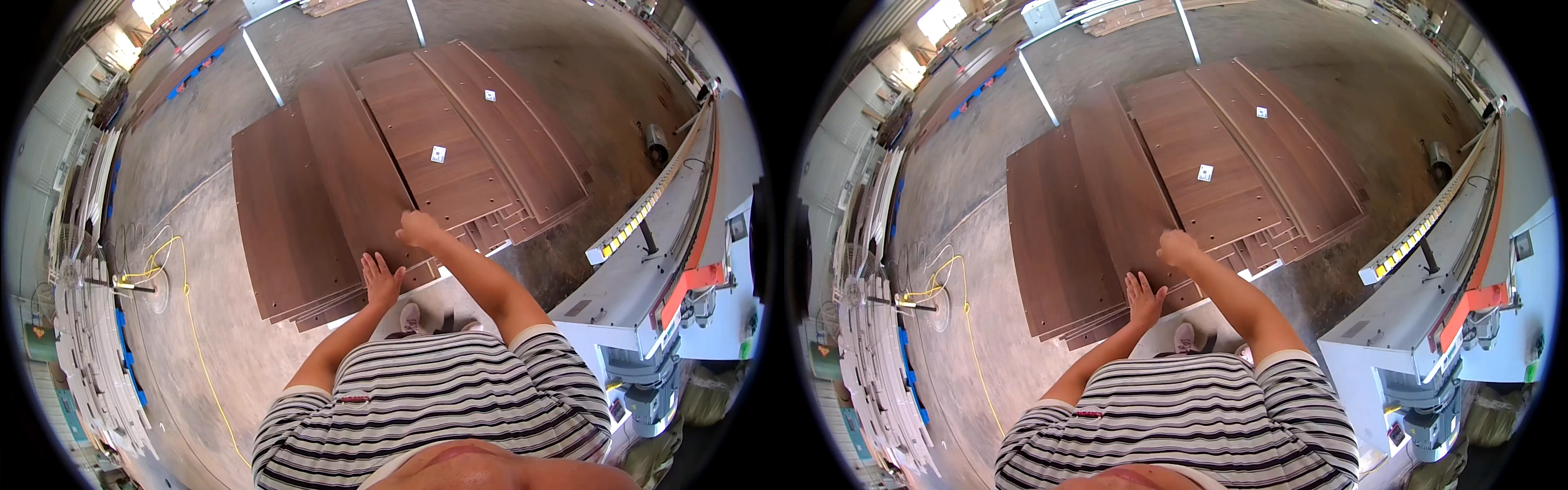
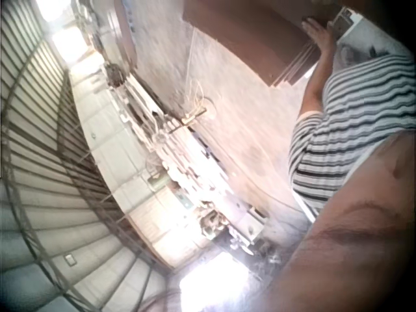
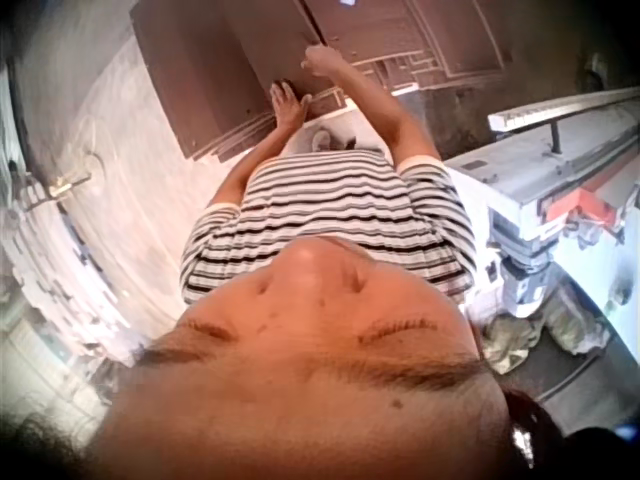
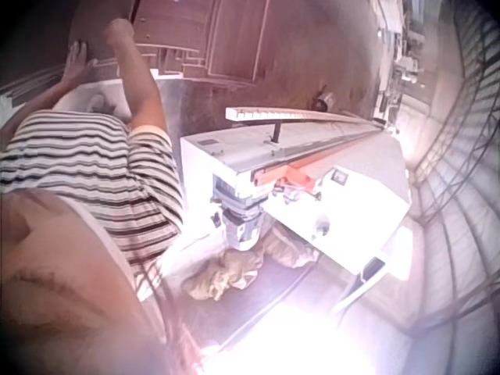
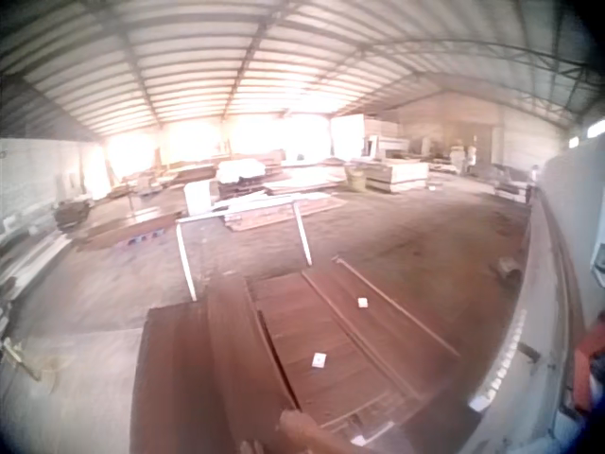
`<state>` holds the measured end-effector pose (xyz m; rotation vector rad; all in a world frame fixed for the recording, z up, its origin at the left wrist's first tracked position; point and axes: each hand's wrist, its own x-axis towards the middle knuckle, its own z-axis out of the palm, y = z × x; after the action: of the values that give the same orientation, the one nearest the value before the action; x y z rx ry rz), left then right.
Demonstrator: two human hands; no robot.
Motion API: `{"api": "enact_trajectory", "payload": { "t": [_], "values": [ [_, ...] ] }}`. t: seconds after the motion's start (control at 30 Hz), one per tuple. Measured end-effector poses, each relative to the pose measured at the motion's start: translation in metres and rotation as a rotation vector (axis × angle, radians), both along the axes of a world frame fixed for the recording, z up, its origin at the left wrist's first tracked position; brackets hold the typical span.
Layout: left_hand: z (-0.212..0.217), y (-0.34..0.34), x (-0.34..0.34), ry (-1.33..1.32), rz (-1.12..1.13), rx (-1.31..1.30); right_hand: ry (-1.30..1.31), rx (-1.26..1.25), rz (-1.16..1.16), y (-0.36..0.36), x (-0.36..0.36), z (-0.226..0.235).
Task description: The person picks up wood panels from a stack, places them into an edge-banding machine, and then organizes the processed panels into a new stack on the floor.
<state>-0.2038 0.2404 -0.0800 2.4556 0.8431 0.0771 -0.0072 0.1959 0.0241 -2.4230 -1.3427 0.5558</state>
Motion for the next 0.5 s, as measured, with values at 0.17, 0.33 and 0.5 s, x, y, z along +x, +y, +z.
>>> {"api": "enact_trajectory", "payload": {
  "t": [0.17,0.33,0.5],
  "values": [
    [0.004,-0.002,0.013,0.231,-0.113,0.140,0.216,0.140,0.181,-0.039,-0.034,-0.014],
    [0.004,-0.002,0.013,0.260,-0.159,0.223,0.398,0.025,0.019,-0.147,-0.038,-0.017],
    [-0.006,0.016,0.022,0.210,-0.320,0.383,0.366,-0.216,-0.358,-0.308,-0.047,-0.107]
  ]
}}
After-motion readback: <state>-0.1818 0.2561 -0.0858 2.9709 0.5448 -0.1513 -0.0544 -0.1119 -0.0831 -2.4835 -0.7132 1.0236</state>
